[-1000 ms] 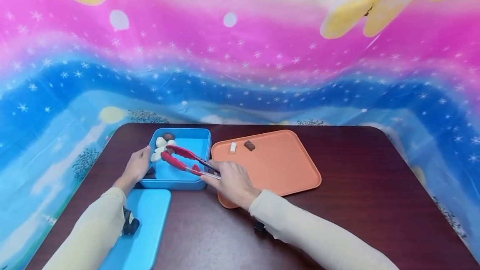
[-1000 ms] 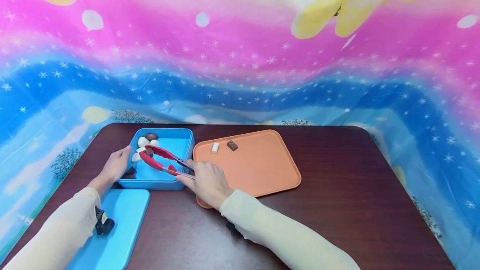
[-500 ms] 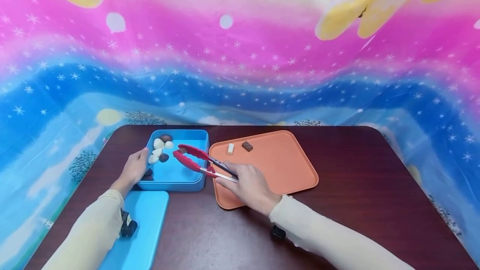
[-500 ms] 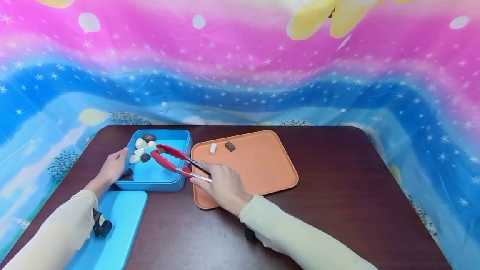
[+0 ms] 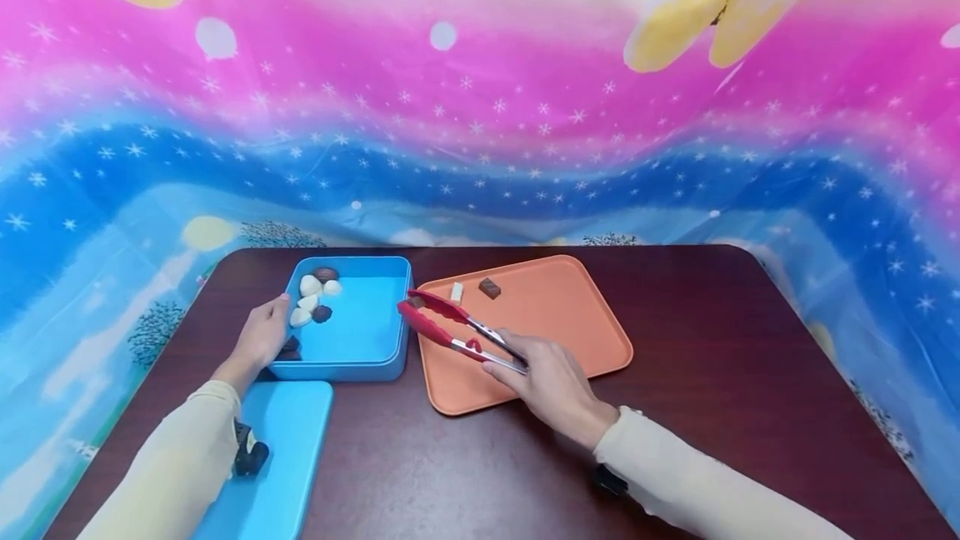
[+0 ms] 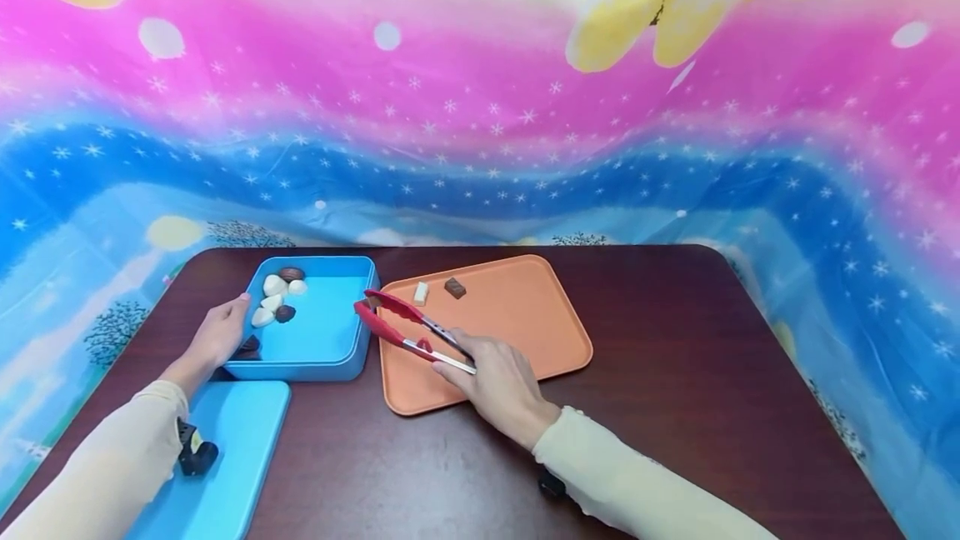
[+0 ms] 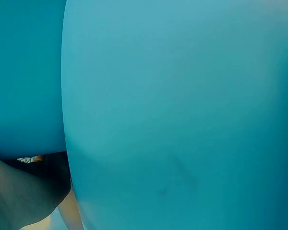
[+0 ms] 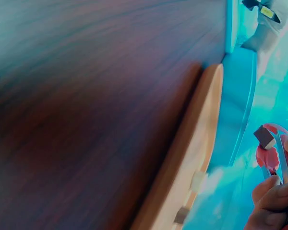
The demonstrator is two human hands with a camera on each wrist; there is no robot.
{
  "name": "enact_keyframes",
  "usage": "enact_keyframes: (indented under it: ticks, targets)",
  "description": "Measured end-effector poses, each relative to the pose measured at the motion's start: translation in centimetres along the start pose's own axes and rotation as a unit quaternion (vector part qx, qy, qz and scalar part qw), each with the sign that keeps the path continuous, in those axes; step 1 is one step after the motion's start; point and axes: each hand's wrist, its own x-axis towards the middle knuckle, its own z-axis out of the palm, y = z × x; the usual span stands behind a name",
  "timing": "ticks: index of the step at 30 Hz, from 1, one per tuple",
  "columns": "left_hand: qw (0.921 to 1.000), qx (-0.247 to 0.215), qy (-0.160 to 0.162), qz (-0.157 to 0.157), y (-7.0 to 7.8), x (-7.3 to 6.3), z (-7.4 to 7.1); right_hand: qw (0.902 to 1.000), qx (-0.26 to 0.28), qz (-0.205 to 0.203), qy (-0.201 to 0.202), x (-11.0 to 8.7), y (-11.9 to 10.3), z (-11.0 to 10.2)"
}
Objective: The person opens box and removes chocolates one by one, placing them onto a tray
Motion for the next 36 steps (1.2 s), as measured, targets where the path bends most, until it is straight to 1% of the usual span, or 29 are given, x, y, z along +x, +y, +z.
enact_keyframes:
  ticks: [2, 7, 9, 14, 16, 18, 21, 25, 31, 33, 36]
  targets:
    - [1.0, 0.002, 0.002, -0.001, -0.1, 0.1, -0.1, 0.9999, -0.011, 0.003, 0.002, -0.4, 0.9, -0.4]
    - [0.9999, -0.006, -0.012, -0.01, -0.1, 0.1, -0.1, 0.9991, -0.042, 0.006, 0.0, -1.5, 3.2, -1.0]
    - [0.9999, -0.003, -0.013, -0.007, -0.1, 0.1, -0.1, 0.9984, -0.056, 0.006, -0.002, -2.0, 3.9, -1.0]
    - [1.0, -0.004, -0.008, -0.004, 0.0, 0.1, -0.1, 0.9968, -0.078, 0.012, -0.014, -2.6, 4.9, -0.9]
    - [1.0, -0.005, 0.002, -0.003, 0.0, 0.1, 0.0, 0.9962, -0.084, 0.017, -0.018, -2.7, 5.2, -0.9]
    - [1.0, -0.006, 0.002, 0.002, 0.1, 0.1, 0.0, 0.9958, -0.086, 0.021, -0.023, -2.9, 5.4, -1.0]
    - [1.0, -0.008, 0.0, -0.003, 0.2, 0.0, 0.1, 0.9951, -0.088, 0.031, -0.034, -3.3, 5.6, -1.2]
    - [0.9996, -0.019, -0.018, -0.004, 0.2, 0.0, 0.0, 0.9943, -0.092, 0.036, -0.04, -3.7, 5.9, -1.5]
    - [0.9992, -0.028, -0.026, -0.007, 0.2, 0.1, 0.0, 0.9969, -0.075, 0.02, -0.013, -3.5, 5.7, -1.6]
    - [0.9991, -0.028, -0.03, -0.01, 0.1, 0.1, -0.1, 0.9971, -0.076, 0.005, 0.003, -3.1, 5.3, -1.6]
    - [0.9987, -0.027, -0.039, -0.018, 0.1, 0.2, -0.2, 0.9971, -0.073, -0.012, 0.015, -2.2, 4.4, -1.5]
